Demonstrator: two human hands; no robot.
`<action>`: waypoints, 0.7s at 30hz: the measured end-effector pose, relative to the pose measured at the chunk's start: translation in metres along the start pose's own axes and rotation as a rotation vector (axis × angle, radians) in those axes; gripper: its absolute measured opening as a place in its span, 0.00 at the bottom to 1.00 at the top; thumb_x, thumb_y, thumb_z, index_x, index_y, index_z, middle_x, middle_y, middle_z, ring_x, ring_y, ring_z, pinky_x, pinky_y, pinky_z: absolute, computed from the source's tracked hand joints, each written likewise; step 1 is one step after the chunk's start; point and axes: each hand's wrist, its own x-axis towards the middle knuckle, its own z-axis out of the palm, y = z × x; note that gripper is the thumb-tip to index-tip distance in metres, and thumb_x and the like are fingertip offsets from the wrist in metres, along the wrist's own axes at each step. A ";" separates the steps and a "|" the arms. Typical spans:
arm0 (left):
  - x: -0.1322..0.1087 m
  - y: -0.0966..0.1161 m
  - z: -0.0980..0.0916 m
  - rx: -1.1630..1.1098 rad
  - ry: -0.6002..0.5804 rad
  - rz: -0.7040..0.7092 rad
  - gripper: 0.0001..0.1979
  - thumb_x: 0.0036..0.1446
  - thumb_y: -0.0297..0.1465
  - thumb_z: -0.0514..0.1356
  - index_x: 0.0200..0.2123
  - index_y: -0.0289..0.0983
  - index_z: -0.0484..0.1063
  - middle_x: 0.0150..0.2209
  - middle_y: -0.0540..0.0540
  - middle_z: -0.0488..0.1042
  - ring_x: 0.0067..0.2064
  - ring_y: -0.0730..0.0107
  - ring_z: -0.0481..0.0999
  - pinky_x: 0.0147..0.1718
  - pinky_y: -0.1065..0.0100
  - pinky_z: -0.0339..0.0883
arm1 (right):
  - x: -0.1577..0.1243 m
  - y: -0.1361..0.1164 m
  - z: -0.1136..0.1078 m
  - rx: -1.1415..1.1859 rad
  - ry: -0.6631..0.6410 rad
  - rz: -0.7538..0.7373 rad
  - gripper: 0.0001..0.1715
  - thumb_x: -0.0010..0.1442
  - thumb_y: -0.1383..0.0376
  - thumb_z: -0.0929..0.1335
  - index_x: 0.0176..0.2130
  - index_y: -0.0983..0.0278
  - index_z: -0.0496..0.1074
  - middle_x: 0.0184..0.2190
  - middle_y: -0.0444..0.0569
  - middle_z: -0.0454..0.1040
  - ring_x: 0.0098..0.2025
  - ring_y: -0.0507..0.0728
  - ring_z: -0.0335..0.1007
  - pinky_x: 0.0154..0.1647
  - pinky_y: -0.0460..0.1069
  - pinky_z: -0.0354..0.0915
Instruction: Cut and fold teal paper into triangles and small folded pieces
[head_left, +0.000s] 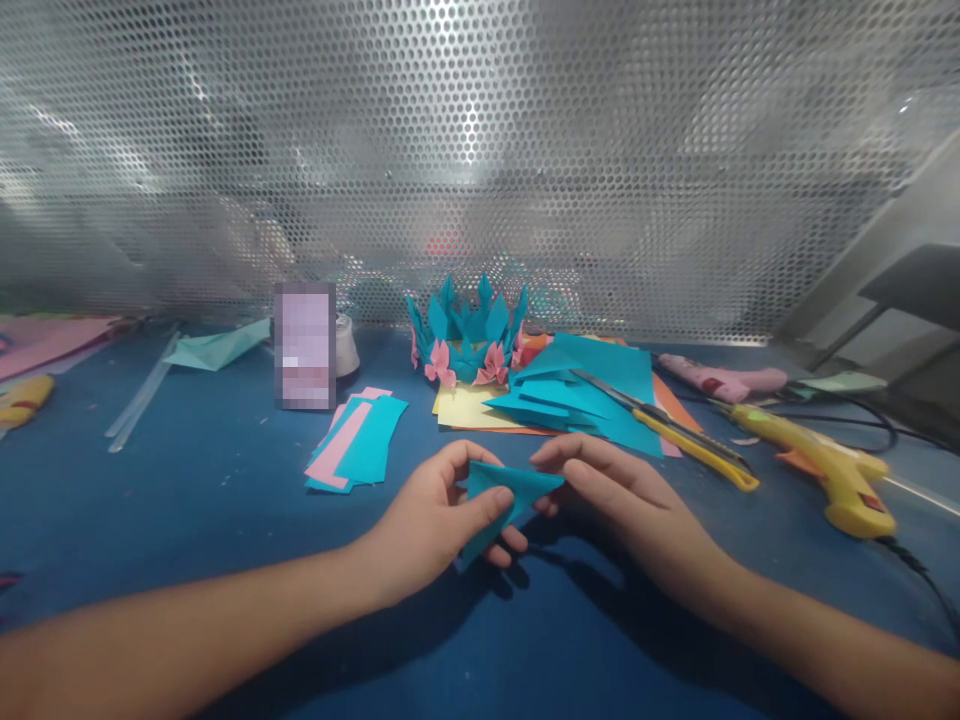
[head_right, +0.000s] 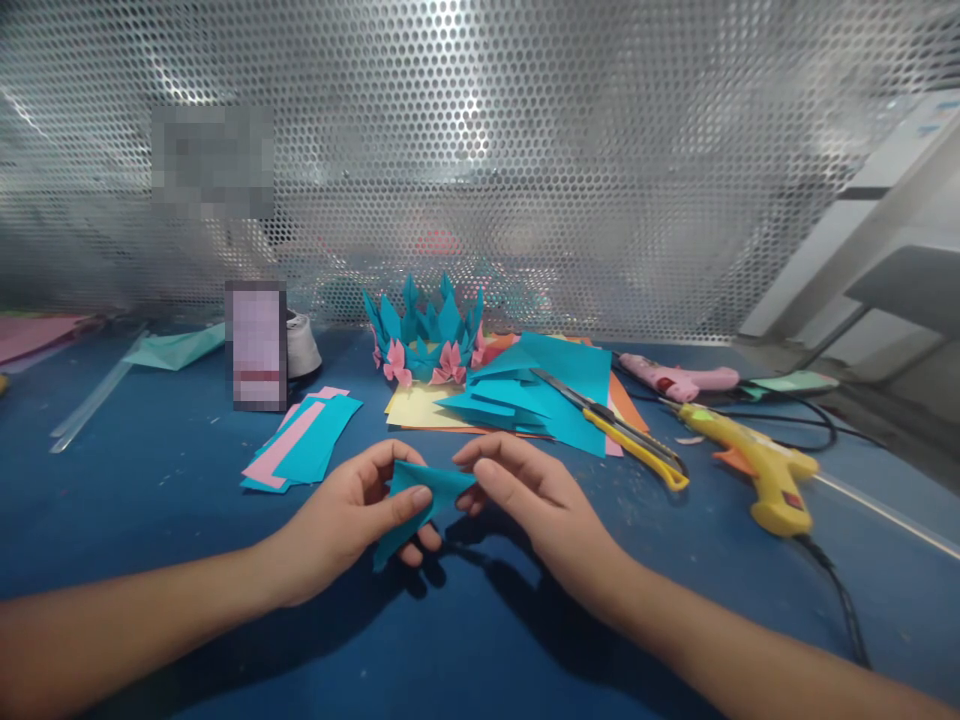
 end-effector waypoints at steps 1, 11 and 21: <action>0.000 -0.001 0.000 0.004 -0.003 0.000 0.22 0.45 0.39 0.67 0.35 0.36 0.59 0.28 0.51 0.73 0.27 0.72 0.76 0.25 0.70 0.71 | 0.001 0.000 0.001 -0.011 -0.019 0.016 0.16 0.58 0.53 0.66 0.38 0.62 0.71 0.30 0.46 0.73 0.30 0.53 0.73 0.33 0.48 0.71; 0.000 -0.004 0.000 0.035 -0.013 -0.001 0.22 0.45 0.40 0.67 0.34 0.36 0.58 0.27 0.50 0.73 0.27 0.70 0.77 0.24 0.69 0.71 | -0.001 -0.002 0.008 -0.185 -0.045 0.068 0.12 0.55 0.59 0.69 0.27 0.64 0.71 0.21 0.43 0.73 0.22 0.49 0.68 0.24 0.43 0.66; 0.002 0.000 -0.005 0.023 -0.062 0.014 0.18 0.49 0.39 0.65 0.33 0.36 0.59 0.23 0.51 0.72 0.23 0.73 0.74 0.18 0.74 0.65 | -0.003 -0.002 0.006 -0.129 -0.119 0.078 0.15 0.61 0.58 0.64 0.31 0.65 0.73 0.24 0.47 0.74 0.27 0.52 0.69 0.30 0.46 0.67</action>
